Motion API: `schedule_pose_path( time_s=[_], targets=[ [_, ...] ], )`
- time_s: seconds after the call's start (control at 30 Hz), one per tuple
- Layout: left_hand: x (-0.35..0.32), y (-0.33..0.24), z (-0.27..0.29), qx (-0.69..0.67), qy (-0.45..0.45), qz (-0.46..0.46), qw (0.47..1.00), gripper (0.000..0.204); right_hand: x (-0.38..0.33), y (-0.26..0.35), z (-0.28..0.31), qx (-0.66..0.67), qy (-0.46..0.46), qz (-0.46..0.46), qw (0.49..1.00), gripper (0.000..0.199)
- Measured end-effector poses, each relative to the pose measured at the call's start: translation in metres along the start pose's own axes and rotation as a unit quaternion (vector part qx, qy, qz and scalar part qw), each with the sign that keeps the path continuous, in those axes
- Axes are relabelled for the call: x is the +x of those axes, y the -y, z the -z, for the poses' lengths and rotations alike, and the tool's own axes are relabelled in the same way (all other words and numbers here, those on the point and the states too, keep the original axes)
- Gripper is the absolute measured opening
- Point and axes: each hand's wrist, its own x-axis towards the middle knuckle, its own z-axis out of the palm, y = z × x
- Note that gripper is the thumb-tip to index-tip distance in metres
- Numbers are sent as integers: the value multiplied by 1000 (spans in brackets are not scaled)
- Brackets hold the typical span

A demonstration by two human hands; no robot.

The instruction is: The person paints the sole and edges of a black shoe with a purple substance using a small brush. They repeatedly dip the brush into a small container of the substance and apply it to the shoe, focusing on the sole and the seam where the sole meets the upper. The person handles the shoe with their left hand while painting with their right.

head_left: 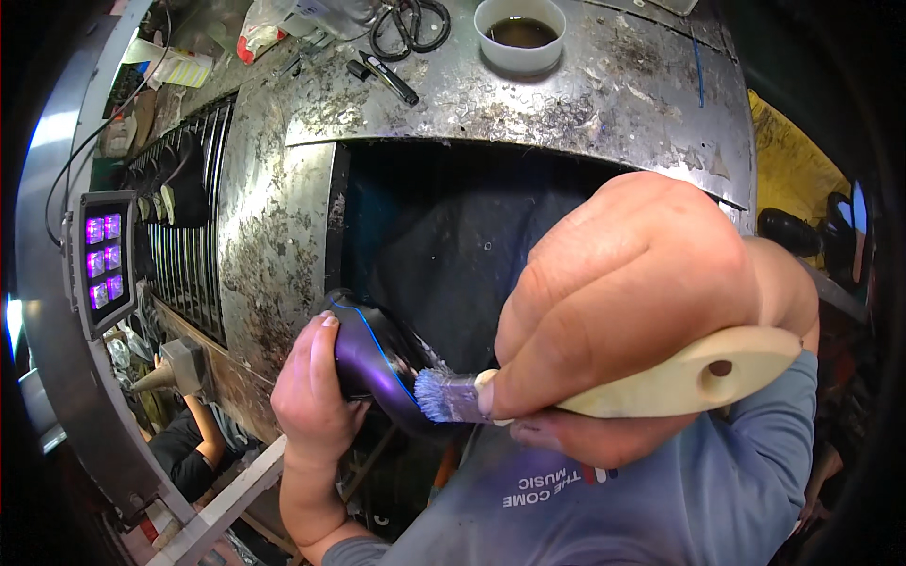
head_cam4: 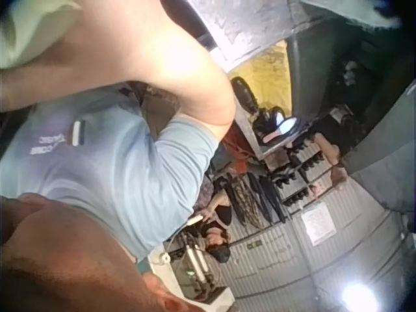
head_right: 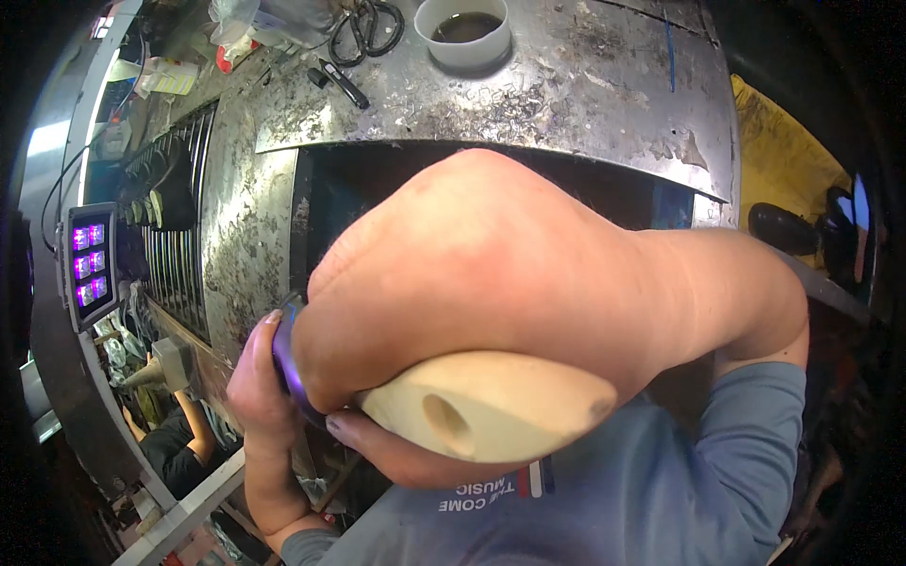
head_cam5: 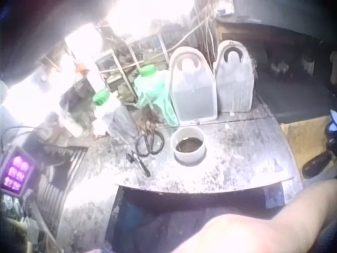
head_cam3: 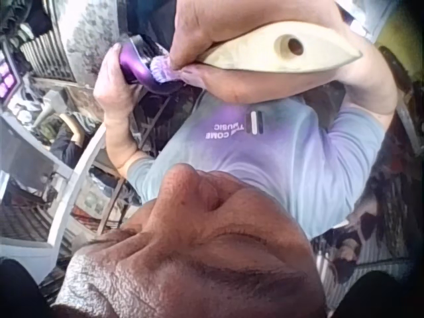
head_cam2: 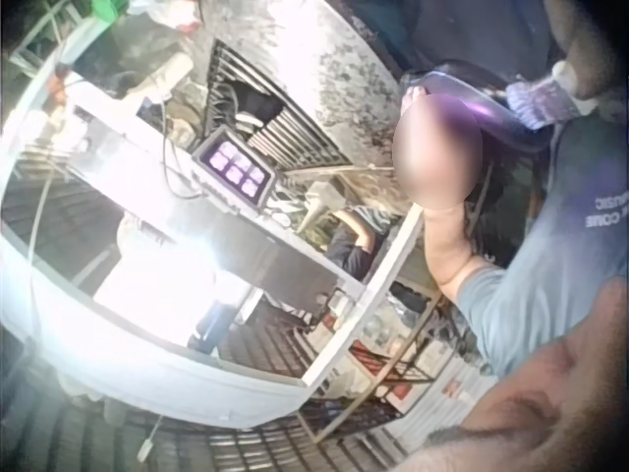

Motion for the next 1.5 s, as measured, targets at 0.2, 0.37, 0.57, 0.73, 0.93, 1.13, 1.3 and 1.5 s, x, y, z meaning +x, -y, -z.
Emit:
schedule_pose_path(
  time_s=[0.2,0.37,0.57,0.73,0.93,1.13,1.3,1.5],
  targets=[
    [-6,-9,-1,-67,37,84,994,72,21,13,10,-79,84,-13,993,15],
    [-13,-11,-4,-177,80,140,971,77,25,7,2,-122,47,63,989,15],
    [-8,-21,-2,-239,132,166,947,87,25,-3,1,-122,40,82,988,13],
    [-6,-24,6,-284,161,184,927,93,26,-13,2,-120,52,80,988,12],
    [3,-28,17,-421,210,290,834,91,22,-21,1,-132,76,72,986,14],
    [3,-29,11,-569,179,351,722,84,17,-29,-3,-148,78,72,983,14],
    [3,-31,10,-639,154,391,645,78,12,-30,-4,-143,85,45,985,14],
    [-4,-25,-2,-685,149,392,595,73,10,-30,-6,-145,104,31,984,13]
  ],
)
